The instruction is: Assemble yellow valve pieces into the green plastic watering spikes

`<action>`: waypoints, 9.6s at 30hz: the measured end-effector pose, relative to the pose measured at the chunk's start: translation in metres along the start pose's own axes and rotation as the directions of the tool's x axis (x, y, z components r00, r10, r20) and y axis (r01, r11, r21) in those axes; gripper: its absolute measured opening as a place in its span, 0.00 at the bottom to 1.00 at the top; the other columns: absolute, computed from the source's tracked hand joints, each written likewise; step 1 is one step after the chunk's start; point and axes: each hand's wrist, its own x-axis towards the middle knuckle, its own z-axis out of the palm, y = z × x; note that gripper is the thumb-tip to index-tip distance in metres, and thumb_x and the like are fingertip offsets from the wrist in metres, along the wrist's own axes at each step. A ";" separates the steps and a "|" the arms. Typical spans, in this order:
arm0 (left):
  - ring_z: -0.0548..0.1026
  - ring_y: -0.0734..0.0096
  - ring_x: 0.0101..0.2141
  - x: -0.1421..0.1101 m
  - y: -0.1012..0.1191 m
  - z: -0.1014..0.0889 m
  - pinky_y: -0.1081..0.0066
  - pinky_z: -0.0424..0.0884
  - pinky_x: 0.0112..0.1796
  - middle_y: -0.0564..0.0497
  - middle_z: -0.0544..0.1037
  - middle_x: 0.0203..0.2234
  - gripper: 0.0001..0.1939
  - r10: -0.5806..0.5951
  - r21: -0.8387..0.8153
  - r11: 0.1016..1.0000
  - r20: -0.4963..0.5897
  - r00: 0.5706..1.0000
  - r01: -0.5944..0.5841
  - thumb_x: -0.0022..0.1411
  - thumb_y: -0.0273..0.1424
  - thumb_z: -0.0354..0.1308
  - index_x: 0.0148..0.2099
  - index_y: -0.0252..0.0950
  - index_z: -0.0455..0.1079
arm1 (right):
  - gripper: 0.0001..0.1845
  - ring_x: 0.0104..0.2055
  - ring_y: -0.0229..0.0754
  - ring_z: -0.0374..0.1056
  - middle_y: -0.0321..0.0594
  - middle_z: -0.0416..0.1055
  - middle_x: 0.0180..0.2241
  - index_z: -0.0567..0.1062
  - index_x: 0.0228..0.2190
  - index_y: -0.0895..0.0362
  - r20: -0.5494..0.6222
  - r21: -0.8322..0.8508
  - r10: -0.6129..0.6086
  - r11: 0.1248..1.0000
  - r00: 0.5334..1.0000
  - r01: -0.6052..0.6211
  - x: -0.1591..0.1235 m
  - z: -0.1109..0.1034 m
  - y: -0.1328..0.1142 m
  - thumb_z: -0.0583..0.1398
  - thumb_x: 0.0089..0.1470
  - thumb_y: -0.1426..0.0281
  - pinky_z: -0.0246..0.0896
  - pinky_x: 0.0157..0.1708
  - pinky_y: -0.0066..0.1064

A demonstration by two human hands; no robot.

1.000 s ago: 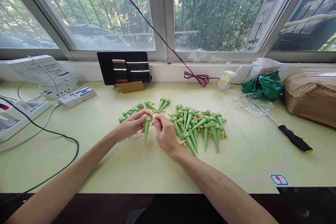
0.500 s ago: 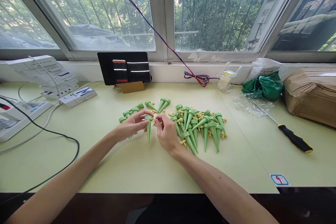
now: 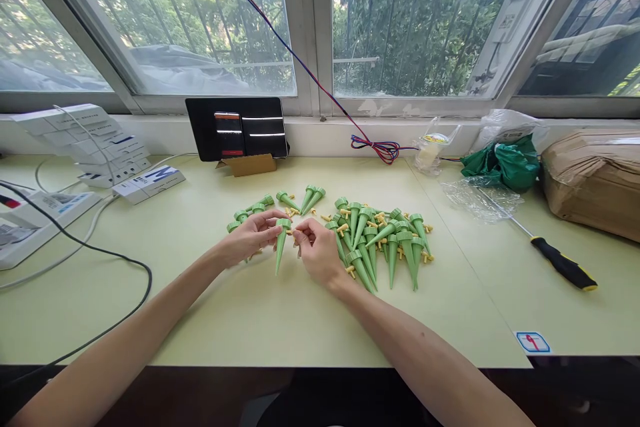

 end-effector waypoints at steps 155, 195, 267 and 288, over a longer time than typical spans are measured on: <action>0.74 0.74 0.29 0.007 -0.023 0.014 0.75 0.68 0.30 0.50 0.78 0.29 0.16 0.039 -0.131 0.991 -0.004 0.999 -0.040 0.53 0.41 0.69 0.37 0.33 0.76 | 0.09 0.22 0.36 0.59 0.31 0.64 0.19 0.64 0.23 0.54 -0.002 -0.055 0.142 0.988 0.990 -0.142 -0.002 -0.001 0.014 0.56 0.53 0.67 0.52 0.23 0.27; 0.72 0.73 0.31 0.004 -0.016 0.016 0.75 0.67 0.31 0.50 0.76 0.30 0.14 0.081 -0.055 0.995 0.008 0.997 -0.080 0.57 0.40 0.66 0.37 0.34 0.76 | 0.10 0.16 0.31 0.53 0.29 0.63 0.18 0.64 0.25 0.55 0.085 0.221 0.358 0.903 0.930 -0.368 0.000 -0.001 0.004 0.60 0.50 0.64 0.46 0.16 0.23; 0.77 0.64 0.34 0.000 -0.002 0.020 0.63 0.78 0.37 0.46 0.79 0.33 0.18 0.171 -0.003 0.985 -0.023 0.985 -0.171 0.57 0.43 0.65 0.41 0.33 0.76 | 0.20 0.14 0.28 0.42 0.25 0.47 0.16 0.59 0.21 0.54 0.262 0.173 0.402 0.875 0.877 -0.453 0.003 -0.010 -0.016 0.58 0.55 0.58 0.35 0.14 0.24; 0.73 0.71 0.30 0.002 -0.010 0.019 0.71 0.74 0.31 0.49 0.76 0.29 0.15 0.168 -0.066 0.983 -0.032 0.985 -0.170 0.59 0.40 0.64 0.39 0.31 0.74 | 0.17 0.16 0.29 0.44 0.26 0.49 0.19 0.58 0.23 0.54 0.296 0.240 0.448 0.820 0.844 -0.520 0.001 -0.008 -0.017 0.55 0.59 0.61 0.35 0.16 0.24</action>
